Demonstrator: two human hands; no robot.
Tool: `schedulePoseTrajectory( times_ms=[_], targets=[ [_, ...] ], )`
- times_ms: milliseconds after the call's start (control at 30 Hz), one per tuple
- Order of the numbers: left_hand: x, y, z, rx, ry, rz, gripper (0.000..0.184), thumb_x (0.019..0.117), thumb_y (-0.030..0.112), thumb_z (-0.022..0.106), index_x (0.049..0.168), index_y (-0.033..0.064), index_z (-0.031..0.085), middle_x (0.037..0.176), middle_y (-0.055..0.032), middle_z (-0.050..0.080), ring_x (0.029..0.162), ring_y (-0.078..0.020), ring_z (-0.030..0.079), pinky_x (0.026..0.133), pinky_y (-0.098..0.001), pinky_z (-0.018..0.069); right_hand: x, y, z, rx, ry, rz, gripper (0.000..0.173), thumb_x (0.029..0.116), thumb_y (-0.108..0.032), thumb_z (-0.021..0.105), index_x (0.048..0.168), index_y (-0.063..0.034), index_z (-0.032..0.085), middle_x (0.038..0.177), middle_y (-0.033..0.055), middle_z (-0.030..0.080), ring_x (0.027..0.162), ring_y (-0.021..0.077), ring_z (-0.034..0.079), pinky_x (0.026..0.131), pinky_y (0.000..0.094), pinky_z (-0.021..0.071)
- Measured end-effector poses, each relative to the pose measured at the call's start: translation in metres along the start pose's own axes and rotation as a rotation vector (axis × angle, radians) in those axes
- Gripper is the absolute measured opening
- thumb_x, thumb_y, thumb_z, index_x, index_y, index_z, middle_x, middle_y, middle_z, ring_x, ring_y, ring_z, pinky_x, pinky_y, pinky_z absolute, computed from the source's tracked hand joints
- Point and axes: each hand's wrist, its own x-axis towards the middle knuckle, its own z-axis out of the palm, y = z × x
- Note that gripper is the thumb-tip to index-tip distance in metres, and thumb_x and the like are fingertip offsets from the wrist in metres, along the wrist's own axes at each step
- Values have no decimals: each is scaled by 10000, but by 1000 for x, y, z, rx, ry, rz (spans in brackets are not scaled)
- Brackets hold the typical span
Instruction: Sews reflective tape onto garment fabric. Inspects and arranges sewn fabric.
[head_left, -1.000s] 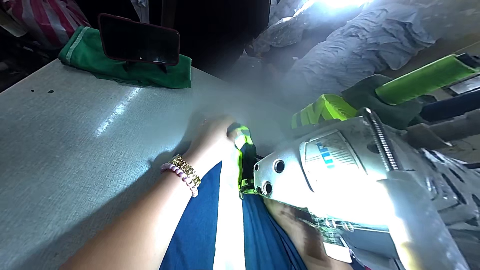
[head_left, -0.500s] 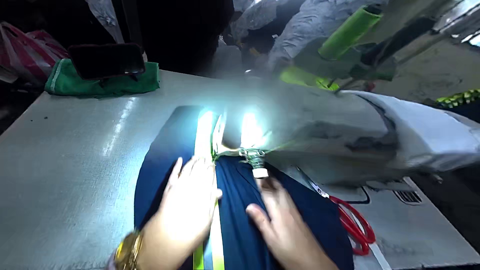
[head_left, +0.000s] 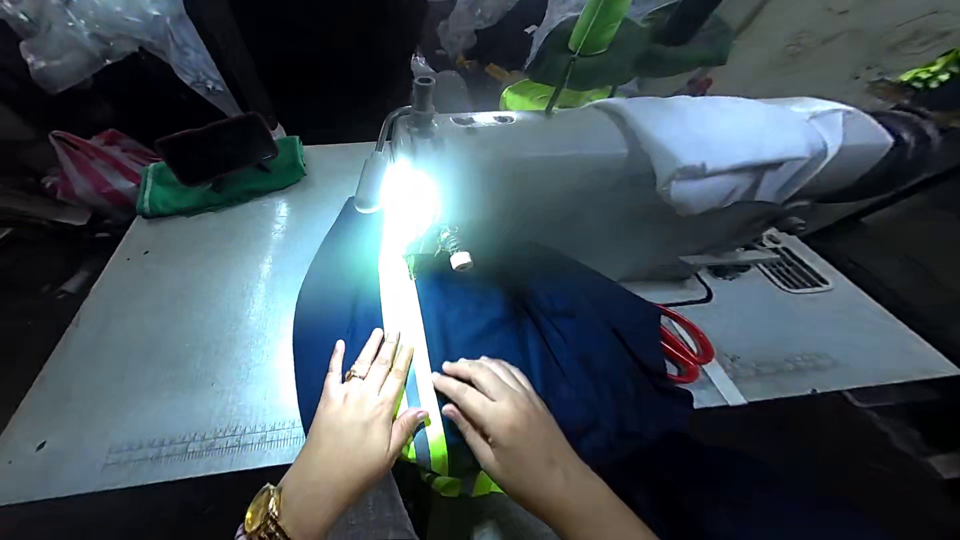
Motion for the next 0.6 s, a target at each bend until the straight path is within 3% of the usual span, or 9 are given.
schedulePoseTrajectory(
  times_ms=[200, 267, 367, 467, 600],
  targets=[
    [6, -7, -9, -36, -151, 7, 804, 1018, 696, 179, 1601, 181, 378, 1662, -24, 346, 1559, -236, 256, 1198, -704, 149, -20, -11, 6, -55, 4, -18, 284, 1017, -341, 553, 1212, -300, 755, 1283, 30, 713, 1250, 276, 644, 1053, 539, 504],
    [0, -4, -4, -29, -20, 12, 772, 1034, 661, 219, 1541, 143, 483, 1600, -39, 453, 1514, -247, 365, 1187, -694, 226, -19, -12, 5, -75, 11, -33, 276, 1012, -338, 560, 1203, -302, 756, 1273, 32, 717, 1242, 274, 648, 1052, 533, 504],
    [-17, 16, 5, -33, 249, 1, 507, 1056, 449, 433, 1294, 94, 705, 1356, -90, 679, 1303, -259, 620, 1097, -590, 446, -17, -22, -16, 13, -101, 22, 256, 1012, -257, 610, 1216, -249, 763, 1283, 72, 720, 1261, 311, 641, 1088, 558, 467],
    [-36, 46, 0, -119, 265, -82, 272, 1035, 208, 567, 1186, 78, 753, 1267, -98, 724, 1242, -244, 663, 1084, -511, 486, -22, -27, -26, 62, -163, 45, 257, 1014, -227, 621, 1230, -228, 761, 1281, 82, 721, 1265, 314, 640, 1112, 554, 446],
    [-42, 58, -6, -166, 207, -169, 272, 1044, 221, 566, 1190, 92, 756, 1282, -81, 720, 1250, -234, 657, 1097, -508, 468, -20, -26, -27, 32, -172, 22, 254, 1015, -238, 623, 1231, -232, 757, 1261, 74, 730, 1245, 309, 652, 1092, 550, 462]
  ],
)
